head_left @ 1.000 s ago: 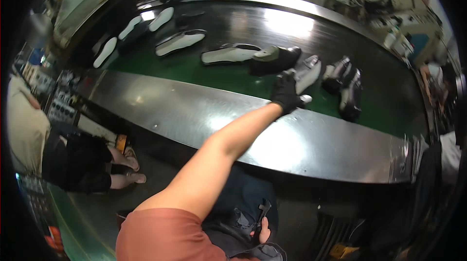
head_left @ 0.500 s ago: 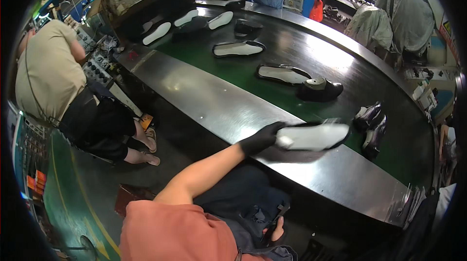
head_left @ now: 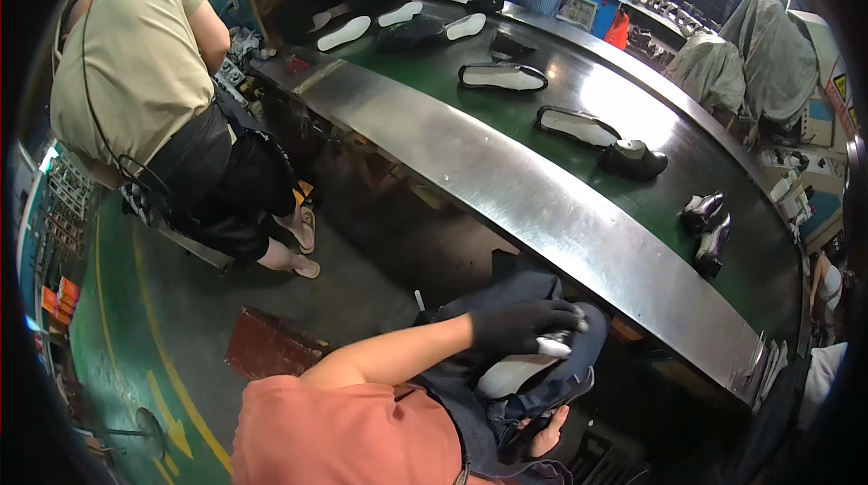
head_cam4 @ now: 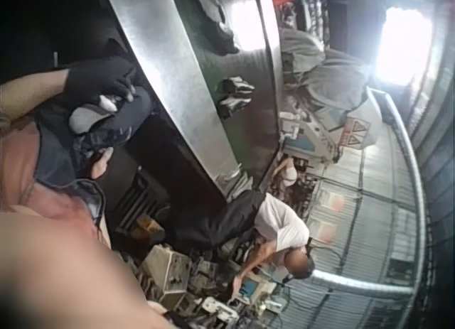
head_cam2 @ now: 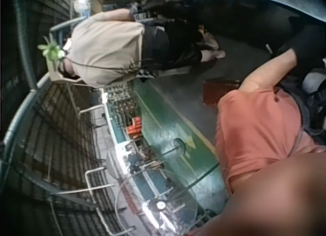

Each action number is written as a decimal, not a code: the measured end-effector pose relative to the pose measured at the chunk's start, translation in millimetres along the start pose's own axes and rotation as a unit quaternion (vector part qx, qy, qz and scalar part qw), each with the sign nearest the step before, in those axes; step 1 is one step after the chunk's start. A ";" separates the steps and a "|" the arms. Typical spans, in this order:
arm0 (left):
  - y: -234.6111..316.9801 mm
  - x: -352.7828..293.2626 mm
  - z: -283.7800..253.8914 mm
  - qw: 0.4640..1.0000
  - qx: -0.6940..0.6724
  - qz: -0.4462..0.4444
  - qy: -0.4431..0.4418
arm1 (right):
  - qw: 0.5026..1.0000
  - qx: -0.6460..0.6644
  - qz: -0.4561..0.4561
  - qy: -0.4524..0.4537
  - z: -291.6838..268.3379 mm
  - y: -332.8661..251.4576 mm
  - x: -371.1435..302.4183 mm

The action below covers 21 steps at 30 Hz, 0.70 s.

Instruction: Pull the upper material over the last and trim excess using pliers and a knife.

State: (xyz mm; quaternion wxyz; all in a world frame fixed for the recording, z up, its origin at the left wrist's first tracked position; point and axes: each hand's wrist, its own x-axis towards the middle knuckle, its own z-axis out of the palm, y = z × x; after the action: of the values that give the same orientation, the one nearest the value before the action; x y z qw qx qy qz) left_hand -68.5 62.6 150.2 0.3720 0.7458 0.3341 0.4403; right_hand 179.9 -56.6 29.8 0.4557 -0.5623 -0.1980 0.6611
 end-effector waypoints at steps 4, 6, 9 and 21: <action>-30.6 31.1 33.1 0.985 -0.006 -0.002 -0.172 | 0.996 -0.079 -0.010 -0.033 7.7 -25.1 -38.2; -39.5 36.7 34.0 0.993 -0.029 -0.048 -0.106 | 0.998 -0.039 0.041 -0.031 7.1 -22.7 -37.6; -134.1 24.7 65.0 0.775 -0.601 -0.196 0.000 | 0.990 -0.048 -0.005 -0.135 40.6 -50.0 -38.6; -68.6 13.0 50.2 0.953 -0.270 -0.124 0.062 | 0.958 -0.199 0.011 -0.207 79.9 -81.4 -19.3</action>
State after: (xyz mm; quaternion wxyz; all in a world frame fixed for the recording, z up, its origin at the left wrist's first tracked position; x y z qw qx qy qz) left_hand -29.6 94.5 80.5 0.5898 0.5416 0.3152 0.5094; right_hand 136.1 -11.3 126.9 0.2760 -0.4946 -0.4095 0.7152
